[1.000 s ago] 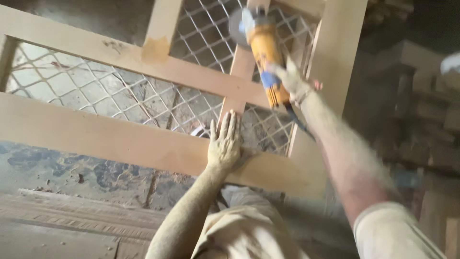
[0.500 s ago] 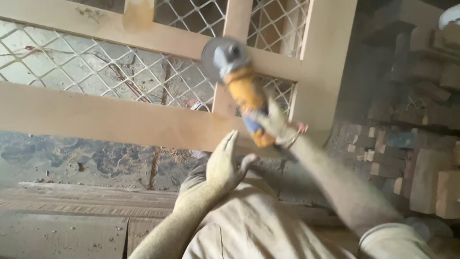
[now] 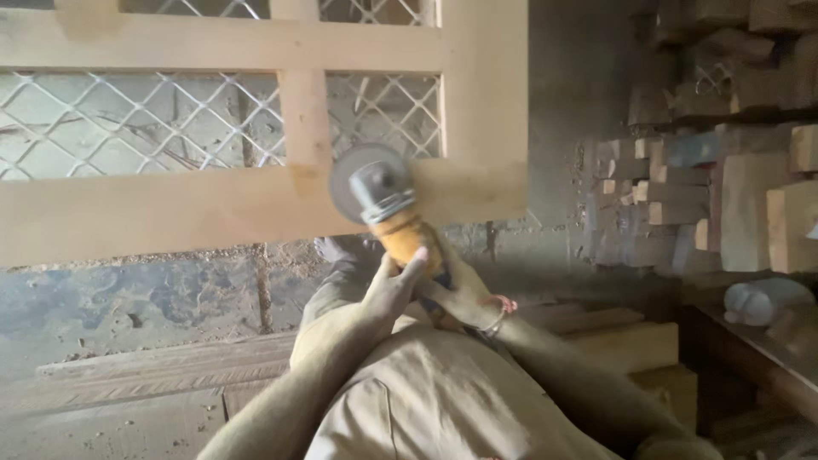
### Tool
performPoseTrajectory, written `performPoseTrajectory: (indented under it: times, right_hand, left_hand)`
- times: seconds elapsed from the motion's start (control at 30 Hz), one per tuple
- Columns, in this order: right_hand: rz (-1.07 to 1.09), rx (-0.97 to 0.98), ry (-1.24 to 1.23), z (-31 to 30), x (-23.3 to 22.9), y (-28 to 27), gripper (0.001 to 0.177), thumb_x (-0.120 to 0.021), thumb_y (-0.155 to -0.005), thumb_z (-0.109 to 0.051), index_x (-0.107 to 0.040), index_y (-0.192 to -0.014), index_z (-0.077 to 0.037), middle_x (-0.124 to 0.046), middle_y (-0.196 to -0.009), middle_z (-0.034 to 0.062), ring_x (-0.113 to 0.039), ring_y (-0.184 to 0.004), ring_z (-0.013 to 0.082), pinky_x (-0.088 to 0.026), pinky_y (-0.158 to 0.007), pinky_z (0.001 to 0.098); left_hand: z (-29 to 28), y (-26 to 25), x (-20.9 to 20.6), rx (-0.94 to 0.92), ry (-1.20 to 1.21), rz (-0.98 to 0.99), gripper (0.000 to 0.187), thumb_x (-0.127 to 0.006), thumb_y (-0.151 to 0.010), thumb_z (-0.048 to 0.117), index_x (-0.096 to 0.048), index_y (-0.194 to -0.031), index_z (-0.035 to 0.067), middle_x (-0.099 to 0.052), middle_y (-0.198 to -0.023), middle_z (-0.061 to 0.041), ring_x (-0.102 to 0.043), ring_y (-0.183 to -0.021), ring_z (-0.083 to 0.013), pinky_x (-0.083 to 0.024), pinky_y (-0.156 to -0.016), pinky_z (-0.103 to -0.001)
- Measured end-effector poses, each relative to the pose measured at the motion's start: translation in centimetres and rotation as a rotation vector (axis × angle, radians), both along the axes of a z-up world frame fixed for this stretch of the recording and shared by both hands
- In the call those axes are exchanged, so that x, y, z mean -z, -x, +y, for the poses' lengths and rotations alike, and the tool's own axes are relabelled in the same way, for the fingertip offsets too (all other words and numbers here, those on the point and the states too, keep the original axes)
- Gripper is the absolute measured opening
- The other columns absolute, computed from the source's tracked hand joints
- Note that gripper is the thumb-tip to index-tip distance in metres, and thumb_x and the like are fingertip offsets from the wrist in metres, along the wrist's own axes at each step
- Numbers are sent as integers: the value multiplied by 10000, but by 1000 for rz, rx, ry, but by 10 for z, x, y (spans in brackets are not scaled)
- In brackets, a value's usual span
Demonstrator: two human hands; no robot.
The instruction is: The person sands a wooden door frame using a power sander, moving the tool across the wooden rails and stiles to smooth the surface.
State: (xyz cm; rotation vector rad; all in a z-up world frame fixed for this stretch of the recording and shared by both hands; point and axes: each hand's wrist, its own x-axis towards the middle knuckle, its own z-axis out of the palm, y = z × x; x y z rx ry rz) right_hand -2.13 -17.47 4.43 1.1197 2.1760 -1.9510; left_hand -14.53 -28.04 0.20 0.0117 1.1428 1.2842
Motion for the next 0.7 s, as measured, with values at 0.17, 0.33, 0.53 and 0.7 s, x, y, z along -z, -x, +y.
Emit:
performPoseTrajectory:
  times: [0.17,0.33,0.53,0.7]
  right_hand:
    - [82,236,-6,23,-5,-73,743,-678,-968,-332,-341,-1574,-65,-599,-1399,153,-598,-1271,252,-487,-1078,399]
    - [166,564,163,47,8,-128,738,-676,-945,-218,-324,-1576,-69,-605,-1264,94,-637,-1047,186,-585,-811,364]
    - [56,429,54,34,31,-145,709,-660,-936,-199,-354,-1563,-69,-606,-1311,99,-623,-1123,188,-538,-921,371]
    - [77,121,56,20,41,-104,703,-690,-947,-257,-394,-1537,-14,-638,-1351,175,-635,-1208,262,-506,-1040,400]
  left_hand:
    - [4,7,-11,616,73,915,472,-611,-987,497,-734,-1285,153,-762,-1240,-103,-707,-1146,-275,-552,-1008,-434]
    - [40,118,-12,384,54,1902,1048,-682,-813,672,-390,-1539,-26,-346,-1625,-239,-298,-1533,-364,-231,-1230,-605]
    - [25,138,-38,979,348,1954,1161,-522,-823,800,-222,-1582,-27,-155,-1664,-237,-129,-1538,-324,-157,-1222,-528]
    - [-56,73,-45,786,31,1638,891,-658,-857,618,-470,-1420,-46,-313,-1602,-260,-283,-1498,-350,-232,-1184,-507]
